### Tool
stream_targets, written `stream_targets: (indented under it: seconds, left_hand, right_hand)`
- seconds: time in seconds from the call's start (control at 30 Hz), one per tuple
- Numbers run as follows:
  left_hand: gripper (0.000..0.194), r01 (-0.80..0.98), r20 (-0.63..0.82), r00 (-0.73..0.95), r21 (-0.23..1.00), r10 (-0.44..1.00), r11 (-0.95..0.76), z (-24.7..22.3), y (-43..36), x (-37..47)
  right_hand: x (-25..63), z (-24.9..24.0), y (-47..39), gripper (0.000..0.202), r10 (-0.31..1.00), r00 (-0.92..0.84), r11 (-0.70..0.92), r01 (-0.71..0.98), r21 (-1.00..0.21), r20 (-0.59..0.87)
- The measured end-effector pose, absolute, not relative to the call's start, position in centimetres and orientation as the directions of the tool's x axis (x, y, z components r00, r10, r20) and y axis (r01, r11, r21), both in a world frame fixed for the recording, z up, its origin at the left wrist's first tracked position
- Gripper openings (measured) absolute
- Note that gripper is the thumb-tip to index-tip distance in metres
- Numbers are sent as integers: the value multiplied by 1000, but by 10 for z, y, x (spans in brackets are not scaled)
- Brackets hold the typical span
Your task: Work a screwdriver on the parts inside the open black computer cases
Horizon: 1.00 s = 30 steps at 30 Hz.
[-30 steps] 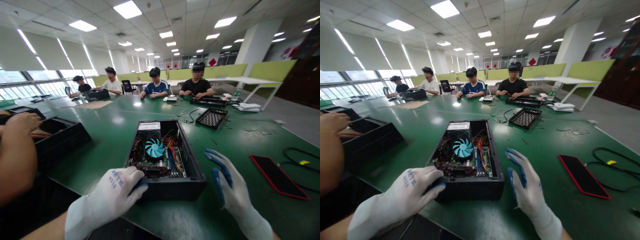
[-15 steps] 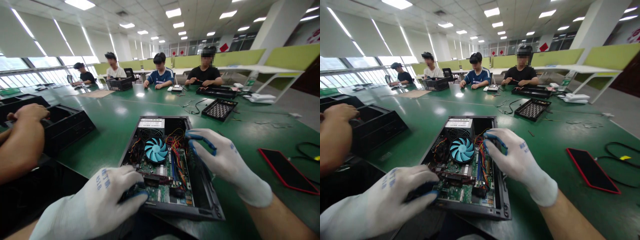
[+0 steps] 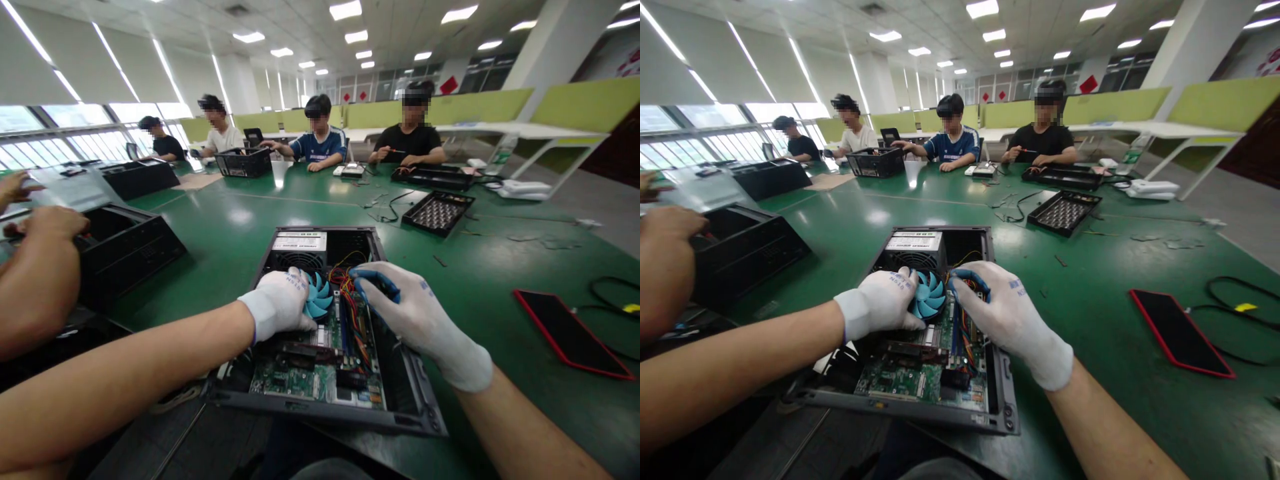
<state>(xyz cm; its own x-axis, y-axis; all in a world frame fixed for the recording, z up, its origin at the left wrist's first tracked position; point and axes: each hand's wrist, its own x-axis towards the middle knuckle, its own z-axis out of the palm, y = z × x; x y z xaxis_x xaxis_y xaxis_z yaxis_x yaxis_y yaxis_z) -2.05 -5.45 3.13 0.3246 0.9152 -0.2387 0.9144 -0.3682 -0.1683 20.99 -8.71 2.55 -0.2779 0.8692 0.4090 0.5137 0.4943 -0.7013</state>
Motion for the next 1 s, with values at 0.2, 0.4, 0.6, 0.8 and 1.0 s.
stream_targets:
  seconds: [0.2,0.4,0.6,0.8,1.0]
  left_hand:
    - [108,908,-255,331,-177,908,-381,27,-48,-17]
    - [115,885,-244,337,-248,910,-394,25,-52,-9]
    - [104,902,-125,376,-177,918,-394,47,-62,-9]
    - [95,862,95,506,-63,857,-502,60,-53,4]
    - [95,820,38,565,-140,824,-555,45,-20,30]
  right_hand:
    - [209,25,-87,31,862,-286,506,499,-703,418]
    - [210,23,-88,30,865,-276,502,492,-711,420]
    - [212,22,-89,31,868,-267,496,450,-743,418]
    - [213,10,-86,33,884,-84,460,328,-825,460]
    - [214,6,-85,33,879,-48,461,334,-822,474]
